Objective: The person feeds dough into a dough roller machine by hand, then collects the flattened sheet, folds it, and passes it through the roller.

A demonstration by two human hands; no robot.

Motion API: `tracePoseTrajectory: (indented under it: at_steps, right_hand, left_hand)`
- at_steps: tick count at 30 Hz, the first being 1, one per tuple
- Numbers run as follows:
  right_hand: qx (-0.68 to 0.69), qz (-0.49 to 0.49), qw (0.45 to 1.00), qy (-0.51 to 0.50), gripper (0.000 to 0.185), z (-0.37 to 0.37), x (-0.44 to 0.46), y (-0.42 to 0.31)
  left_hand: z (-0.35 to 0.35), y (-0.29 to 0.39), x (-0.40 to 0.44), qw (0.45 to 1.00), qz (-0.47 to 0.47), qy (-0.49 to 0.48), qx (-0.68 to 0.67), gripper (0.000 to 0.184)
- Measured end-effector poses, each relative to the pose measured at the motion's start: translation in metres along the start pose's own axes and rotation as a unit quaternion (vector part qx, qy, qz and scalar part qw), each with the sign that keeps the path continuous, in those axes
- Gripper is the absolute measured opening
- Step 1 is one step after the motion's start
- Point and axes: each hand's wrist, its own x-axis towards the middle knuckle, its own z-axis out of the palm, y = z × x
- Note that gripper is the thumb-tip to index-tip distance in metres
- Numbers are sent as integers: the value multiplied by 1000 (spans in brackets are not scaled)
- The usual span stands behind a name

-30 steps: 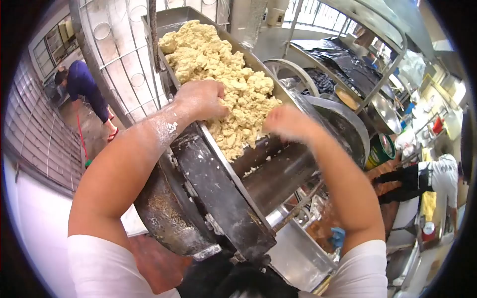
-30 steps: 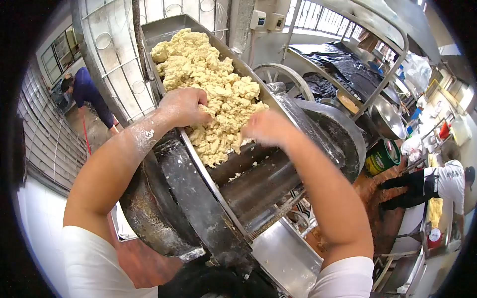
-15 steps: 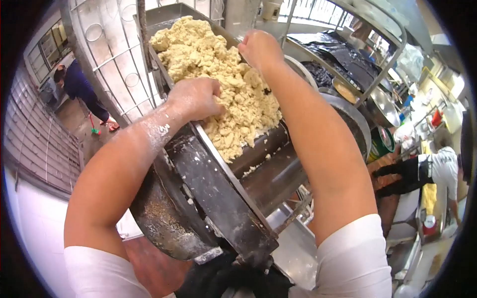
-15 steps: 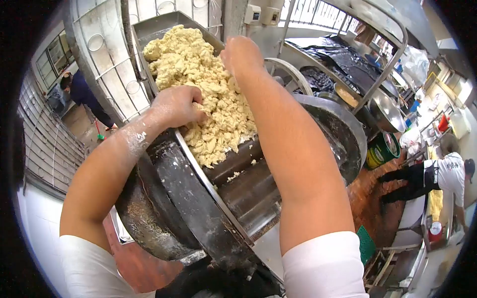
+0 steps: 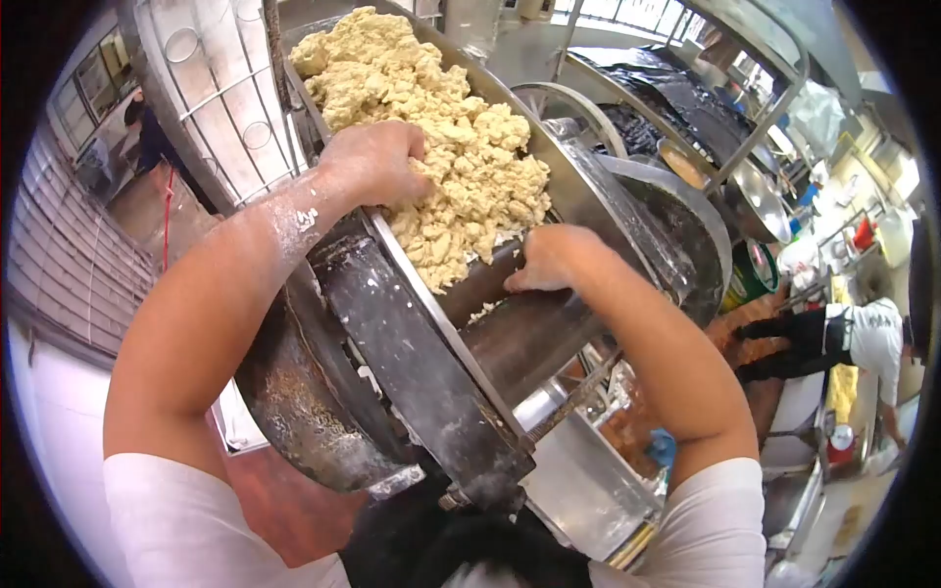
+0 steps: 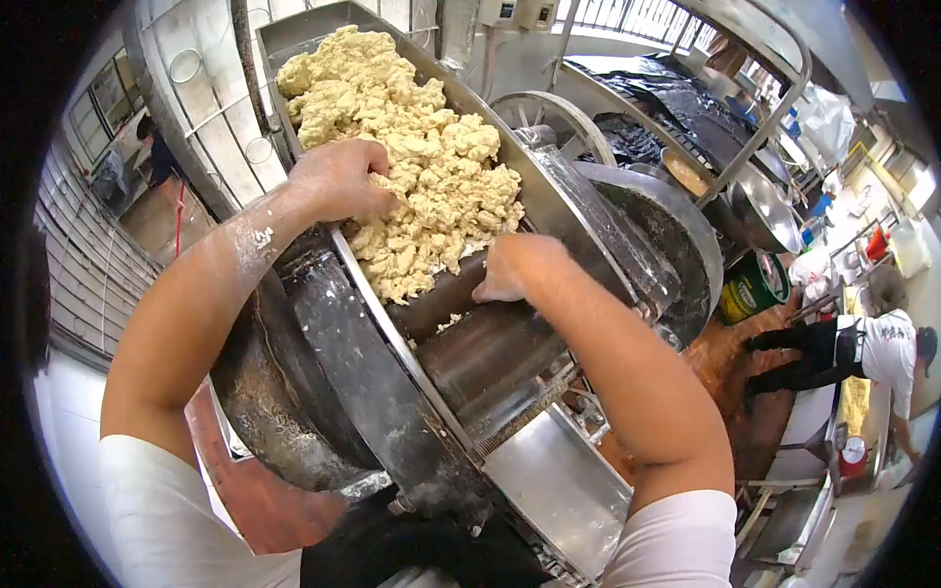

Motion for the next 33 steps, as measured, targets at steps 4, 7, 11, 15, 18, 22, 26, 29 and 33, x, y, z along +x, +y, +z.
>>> tracePoseTrajectory:
  at_steps: [4, 7, 11, 15, 18, 22, 26, 29, 33]
  right_hand:
    - [39, -42, 998, 37, 38, 33, 20, 1]
    - [43, -26, 997, 53, 34, 37, 19, -8]
    - [49, -89, 993, 61, 31, 36, 23, -3]
    - [83, -112, 989, 53, 33, 29, 11, -19]
    - [49, -94, 994, 36, 35, 27, 3, -31]
    - [19, -71, 997, 23, 32, 20, -5, -40]
    - [7, -66, 997, 24, 26, 15, -11, -46]
    - [22, -85, 995, 37, 24, 26, 1, -46]
    - [16, -93, 994, 52, 23, 36, 8, -49]
  left_hand:
    - [4, -1, 2, 1000, 8, 19, -6, 49]
    - [4, -3, 3, 1000, 10, 11, -3, 49]
    - [4, -3, 3, 1000, 15, 15, -10, 49]
    - [5, -5, 3, 1000, 21, 13, -8, 47]
    - [4, -4, 3, 1000, 19, 12, -1, 47]
    - [5, -5, 3, 999, 16, 26, -10, 48]
    - [4, -4, 2, 1000, 17, 20, -5, 48]
    - [3, -2, 1, 1000, 12, 10, -19, 50]
    - [-2, 2, -4, 1000, 4, -1, -26, 49]
